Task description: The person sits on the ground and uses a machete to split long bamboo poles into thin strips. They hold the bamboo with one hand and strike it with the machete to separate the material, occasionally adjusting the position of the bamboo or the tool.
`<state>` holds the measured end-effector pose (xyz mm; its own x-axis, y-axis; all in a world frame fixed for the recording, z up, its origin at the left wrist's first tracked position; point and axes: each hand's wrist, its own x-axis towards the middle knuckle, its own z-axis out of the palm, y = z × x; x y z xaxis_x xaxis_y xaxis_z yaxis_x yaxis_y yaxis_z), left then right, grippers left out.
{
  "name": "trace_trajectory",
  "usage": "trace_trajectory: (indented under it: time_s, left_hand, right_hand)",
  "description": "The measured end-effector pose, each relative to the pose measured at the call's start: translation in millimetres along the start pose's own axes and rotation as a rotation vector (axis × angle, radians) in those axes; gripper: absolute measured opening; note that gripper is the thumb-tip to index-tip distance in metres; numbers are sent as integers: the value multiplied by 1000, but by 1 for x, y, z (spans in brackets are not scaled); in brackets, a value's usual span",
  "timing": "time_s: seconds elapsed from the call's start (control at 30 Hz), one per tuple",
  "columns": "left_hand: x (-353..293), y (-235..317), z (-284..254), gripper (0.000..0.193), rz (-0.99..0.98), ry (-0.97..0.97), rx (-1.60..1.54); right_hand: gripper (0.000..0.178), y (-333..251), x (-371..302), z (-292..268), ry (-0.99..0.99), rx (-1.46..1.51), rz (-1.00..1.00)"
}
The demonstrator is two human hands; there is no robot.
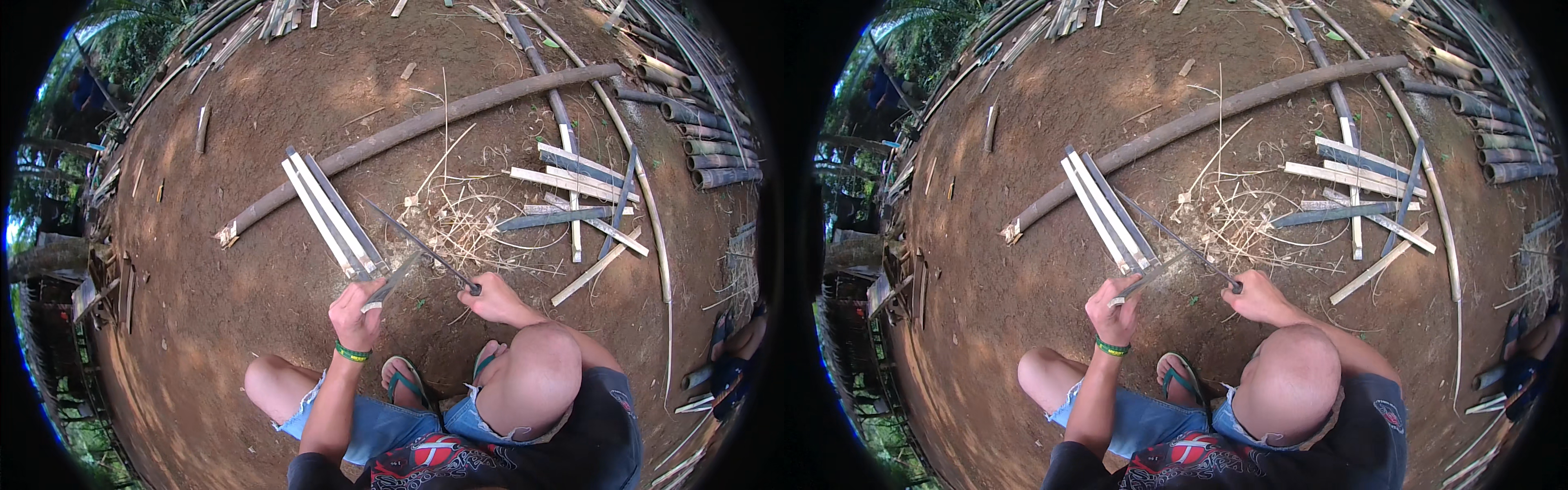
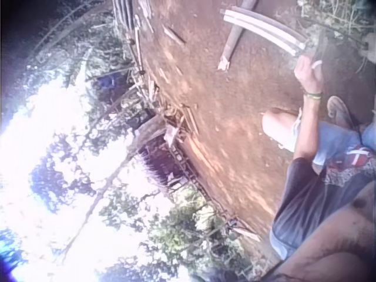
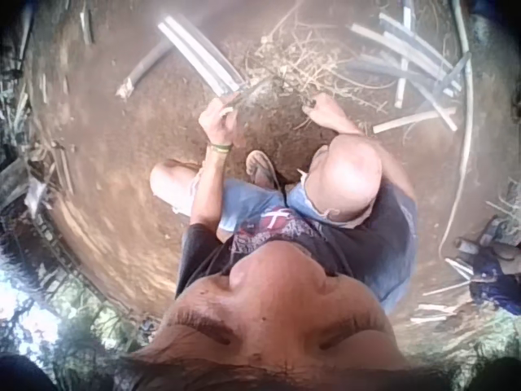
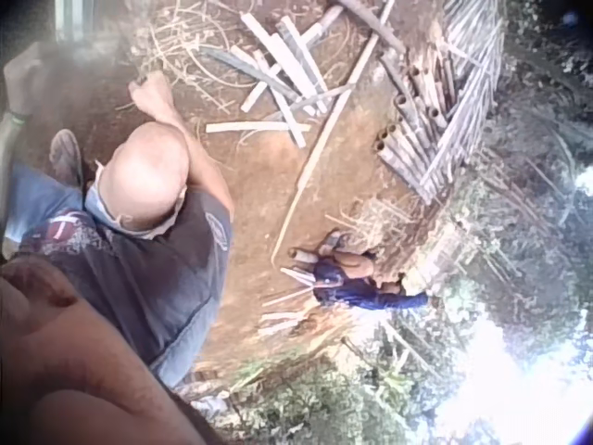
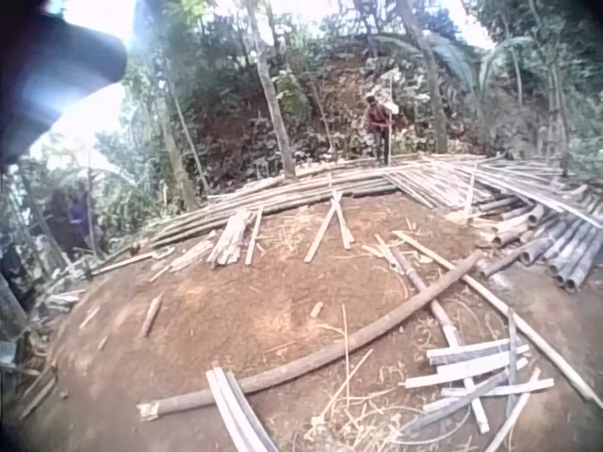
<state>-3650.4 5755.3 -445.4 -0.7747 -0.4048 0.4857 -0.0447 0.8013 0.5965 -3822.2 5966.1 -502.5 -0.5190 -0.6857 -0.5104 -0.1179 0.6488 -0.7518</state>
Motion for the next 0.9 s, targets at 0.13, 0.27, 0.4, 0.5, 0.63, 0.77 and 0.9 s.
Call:
trace_trajectory:
  time_s: [0.13, 0.27, 0.4, 0.5, 0.63, 0.77, 0.9]
  left_hand:
    - [23, 3, 9, 19, 83, -65, -57]
    - [48, -5, 16, 17, 113, -37, -51]
    - [42, -8, 25, 12, 42, 16, -125]
    - [42, -11, 24, 13, -189, -16, -181]
    - [60, -7, 30, 11, -196, 97, -229]
    - [60, -14, 36, 11, -136, 71, -148]
    - [53, -19, 30, 11, -211, 75, -108]
  right_hand:
    - [26, 81, 20, 35, 173, -201, -37]
    - [23, 116, 56, 37, -154, -54, 310]
    - [32, 119, 41, 37, -386, 542, 398]
    - [45, 106, 22, 29, -250, 496, 382]
    - [61, 90, 9, 32, -66, 108, 210]
    - [62, 90, 10, 42, 57, 139, 165]
    - [57, 17, 5, 20, 193, 324, -116]
